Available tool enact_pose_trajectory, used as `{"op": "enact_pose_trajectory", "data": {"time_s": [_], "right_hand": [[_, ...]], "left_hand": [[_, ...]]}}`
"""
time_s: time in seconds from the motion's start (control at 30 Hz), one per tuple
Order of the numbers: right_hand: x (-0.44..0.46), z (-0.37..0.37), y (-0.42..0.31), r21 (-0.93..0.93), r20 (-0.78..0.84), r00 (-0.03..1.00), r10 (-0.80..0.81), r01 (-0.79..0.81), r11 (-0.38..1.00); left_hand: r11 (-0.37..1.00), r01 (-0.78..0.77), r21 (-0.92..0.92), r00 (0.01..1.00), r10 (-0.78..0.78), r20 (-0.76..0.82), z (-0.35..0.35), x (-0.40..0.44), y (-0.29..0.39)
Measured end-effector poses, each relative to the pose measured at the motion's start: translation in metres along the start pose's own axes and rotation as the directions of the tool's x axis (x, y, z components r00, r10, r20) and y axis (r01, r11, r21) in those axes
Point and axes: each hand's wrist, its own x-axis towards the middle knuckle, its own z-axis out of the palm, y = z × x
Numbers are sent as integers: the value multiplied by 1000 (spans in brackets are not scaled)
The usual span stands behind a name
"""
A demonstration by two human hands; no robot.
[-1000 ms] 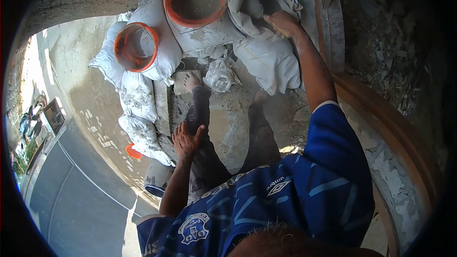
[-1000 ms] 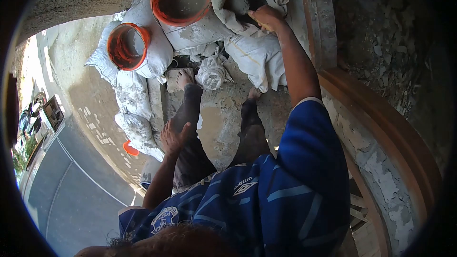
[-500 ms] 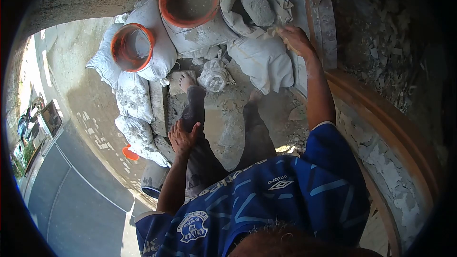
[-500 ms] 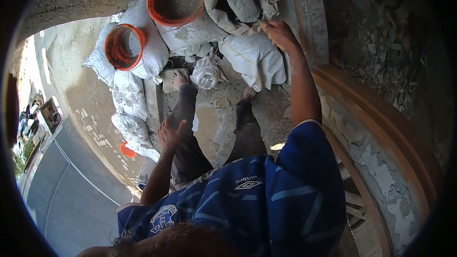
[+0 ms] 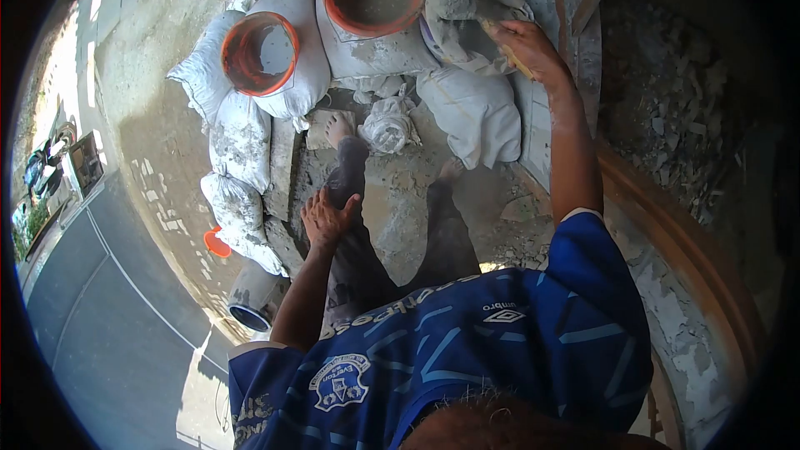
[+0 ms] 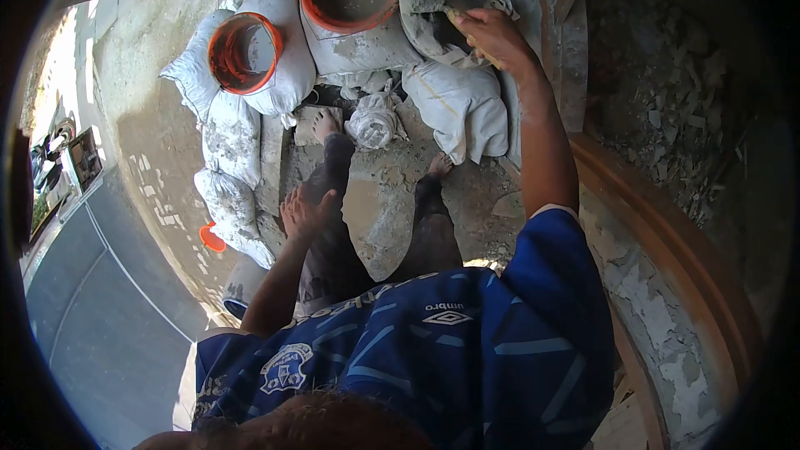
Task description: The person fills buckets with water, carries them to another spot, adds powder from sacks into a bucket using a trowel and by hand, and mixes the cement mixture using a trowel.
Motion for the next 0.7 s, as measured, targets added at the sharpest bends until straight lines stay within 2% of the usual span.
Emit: {"op": "enact_pose_trajectory", "data": {"time_s": [0.1, 0.17, 0.2, 0.27, 0.3, 0.37, 0.4, 0.53, 0.6, 0.63, 0.7], "right_hand": [[57, 41, -8, -46, 86, 995, -49, 53, 998], [99, 74, -8, -191, 47, 996, -73, 80, 978], [116, 87, -9, -193, 57, 996, -73, 83, 978], [141, 111, -8, -616, -33, 978, -206, 143, 775], [148, 122, -5, -618, -23, 978, -208, 149, 771], [153, 143, -11, -746, -187, 931, -314, 73, 662], [151, 147, -11, -718, -218, 923, -317, 69, 693], [150, 158, -16, -755, -218, 874, -434, 130, 642], [153, 158, -11, -846, -157, 887, -435, 107, 523], [150, 159, -10, -846, -158, 885, -437, 107, 523], [142, 162, -5, -927, -167, 792, -588, 77, 367]], "left_hand": [[1000, -2, 8, 999, 2, -43, 3, 0, -6], [999, -13, -33, 1000, 12, -25, -5, 1, -6], [999, -3, -36, 1000, 2, -24, -9, 2, -5], [998, 1, -59, 1000, -1, -11, -13, 2, -7], [998, 9, -65, 1000, -10, -11, -13, 1, -9], [996, 5, -90, 1000, -6, -15, -15, 4, -12], [995, 9, -97, 1000, -11, -14, -16, 4, -14], [991, -2, -134, 999, -2, -34, -20, 1, -17], [990, -6, -141, 999, -1, -48, -22, 1, -18], [991, -8, -137, 999, 3, -39, -22, 1, -18], [992, -14, -128, 999, 10, -32, -22, 0, -17]]}}
